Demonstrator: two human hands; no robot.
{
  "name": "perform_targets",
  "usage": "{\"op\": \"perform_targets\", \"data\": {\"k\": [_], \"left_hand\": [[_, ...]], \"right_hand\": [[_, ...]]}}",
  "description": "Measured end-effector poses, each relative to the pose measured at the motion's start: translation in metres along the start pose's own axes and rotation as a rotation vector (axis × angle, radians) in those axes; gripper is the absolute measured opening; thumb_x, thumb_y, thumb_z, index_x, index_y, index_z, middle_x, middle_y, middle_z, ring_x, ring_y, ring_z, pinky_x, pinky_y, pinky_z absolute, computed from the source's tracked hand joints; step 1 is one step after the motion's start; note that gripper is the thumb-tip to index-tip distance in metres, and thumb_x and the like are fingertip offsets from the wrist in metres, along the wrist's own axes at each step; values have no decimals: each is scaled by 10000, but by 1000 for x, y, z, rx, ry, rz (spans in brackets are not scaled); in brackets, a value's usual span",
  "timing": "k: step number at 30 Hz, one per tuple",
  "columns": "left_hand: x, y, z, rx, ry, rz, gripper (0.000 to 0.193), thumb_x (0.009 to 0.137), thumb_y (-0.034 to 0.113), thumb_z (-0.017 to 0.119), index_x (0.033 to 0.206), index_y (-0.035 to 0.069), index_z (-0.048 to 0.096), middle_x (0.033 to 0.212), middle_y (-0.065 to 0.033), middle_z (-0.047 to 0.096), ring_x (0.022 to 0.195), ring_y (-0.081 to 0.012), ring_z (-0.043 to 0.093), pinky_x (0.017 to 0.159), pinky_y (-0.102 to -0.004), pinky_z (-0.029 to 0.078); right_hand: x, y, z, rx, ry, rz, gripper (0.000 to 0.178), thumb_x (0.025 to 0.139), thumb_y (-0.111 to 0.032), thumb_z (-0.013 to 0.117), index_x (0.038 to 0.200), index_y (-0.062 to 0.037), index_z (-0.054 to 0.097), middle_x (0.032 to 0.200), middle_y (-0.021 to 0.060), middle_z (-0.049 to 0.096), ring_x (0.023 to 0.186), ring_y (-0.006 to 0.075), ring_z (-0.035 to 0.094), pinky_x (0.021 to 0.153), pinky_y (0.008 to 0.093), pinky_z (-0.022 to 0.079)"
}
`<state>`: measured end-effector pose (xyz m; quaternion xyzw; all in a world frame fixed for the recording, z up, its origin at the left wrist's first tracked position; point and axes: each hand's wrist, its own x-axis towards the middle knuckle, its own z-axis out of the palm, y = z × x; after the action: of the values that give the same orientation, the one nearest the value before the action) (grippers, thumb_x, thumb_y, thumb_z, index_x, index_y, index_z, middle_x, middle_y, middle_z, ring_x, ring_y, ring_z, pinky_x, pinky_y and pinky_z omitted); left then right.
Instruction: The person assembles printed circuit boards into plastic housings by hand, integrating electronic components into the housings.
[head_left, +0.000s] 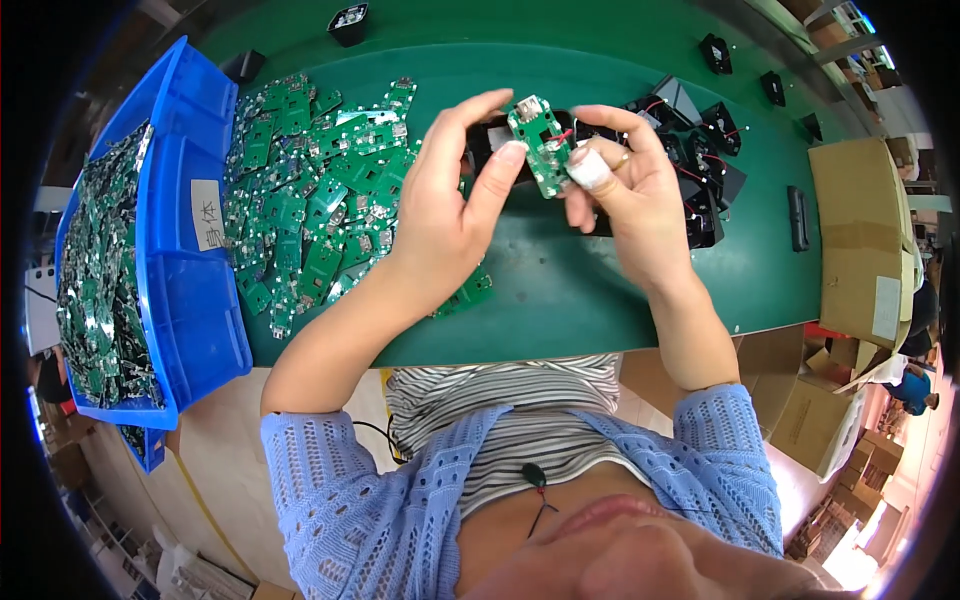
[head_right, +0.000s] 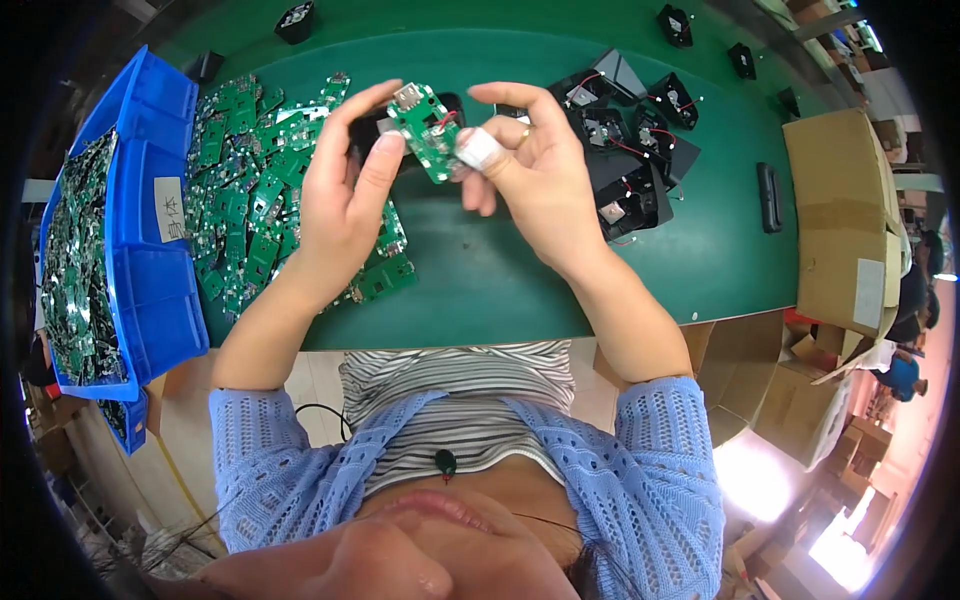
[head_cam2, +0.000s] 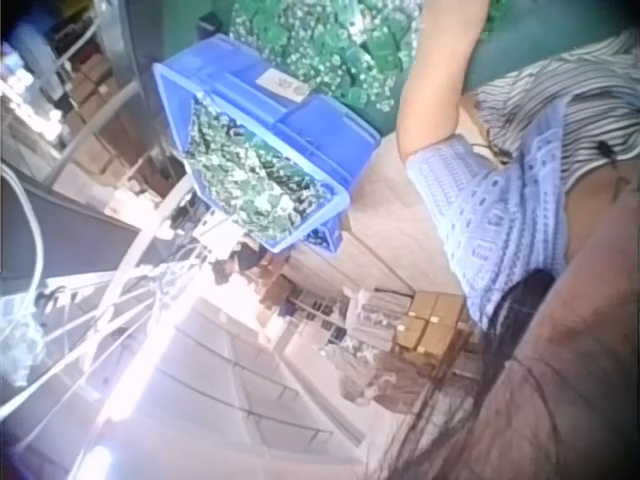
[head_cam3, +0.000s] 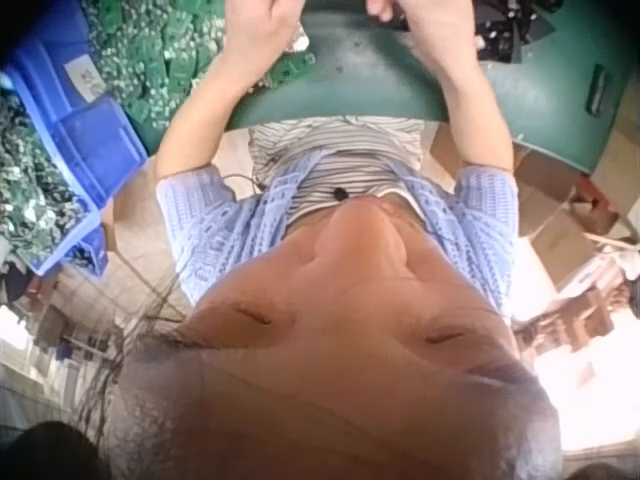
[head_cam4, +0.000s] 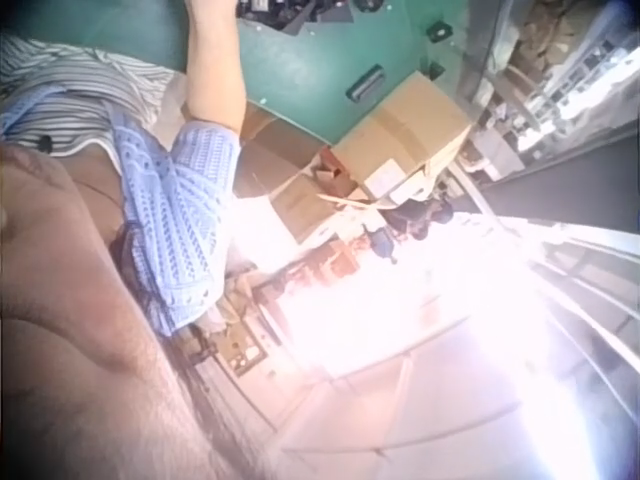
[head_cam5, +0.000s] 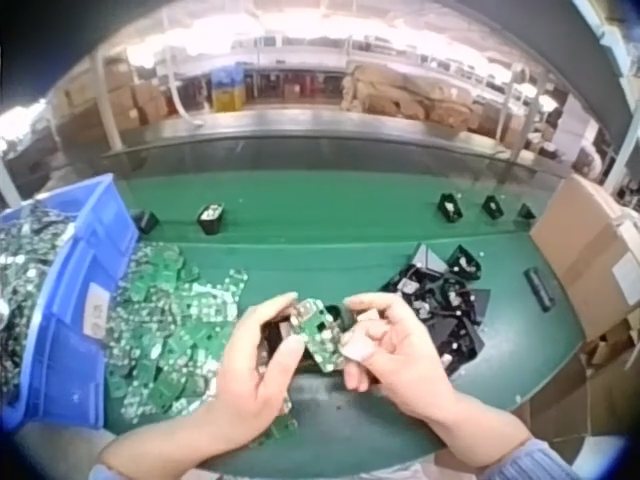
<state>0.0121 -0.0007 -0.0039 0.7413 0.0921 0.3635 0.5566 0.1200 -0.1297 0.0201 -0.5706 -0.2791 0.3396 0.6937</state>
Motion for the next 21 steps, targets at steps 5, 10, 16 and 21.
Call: {"op": "perform_targets", "data": {"k": [5, 10, 16, 21], "left_hand": [[9, 2, -19, 301, -225, -30, 268, 868, 134, 563, 1104, 12, 535, 934, -101, 580, 808, -169, 556, 703, -279, 475], [14, 10, -20, -417, -302, -579, 311, 837, 48, 558, 1139, -4, 500, 1030, -61, 567, 864, -102, 566, 687, -251, 510], [17, 3, -24, -544, -490, -800, 295, 804, 144, 666, 1029, 6, 532, 938, -57, 601, 789, -112, 599, 651, -229, 507], [6, 8, -10, -500, -229, -576, 184, 816, 43, 626, 954, 48, 505, 901, -24, 578, 845, -85, 540, 738, -214, 445]], "right_hand": [[-4, 3, -8, -124, 88, -230, 258, 852, -17, 548, 1074, -28, 416, 806, 44, 564, 658, 72, 540, 518, 175, 393], [-17, 8, 0, -304, -106, -412, 230, 849, 22, 543, 1051, -20, 443, 924, 61, 557, 776, 120, 583, 610, 235, 462], [-16, 4, 8, -745, -278, -756, 276, 690, 51, 643, 955, -10, 598, 705, 67, 602, 572, 195, 567, 503, 275, 436], [-9, -7, 6, -1068, -214, -1007, 318, 604, -54, 678, 919, -50, 635, 738, 33, 550, 616, 188, 531, 523, 289, 454]]}}
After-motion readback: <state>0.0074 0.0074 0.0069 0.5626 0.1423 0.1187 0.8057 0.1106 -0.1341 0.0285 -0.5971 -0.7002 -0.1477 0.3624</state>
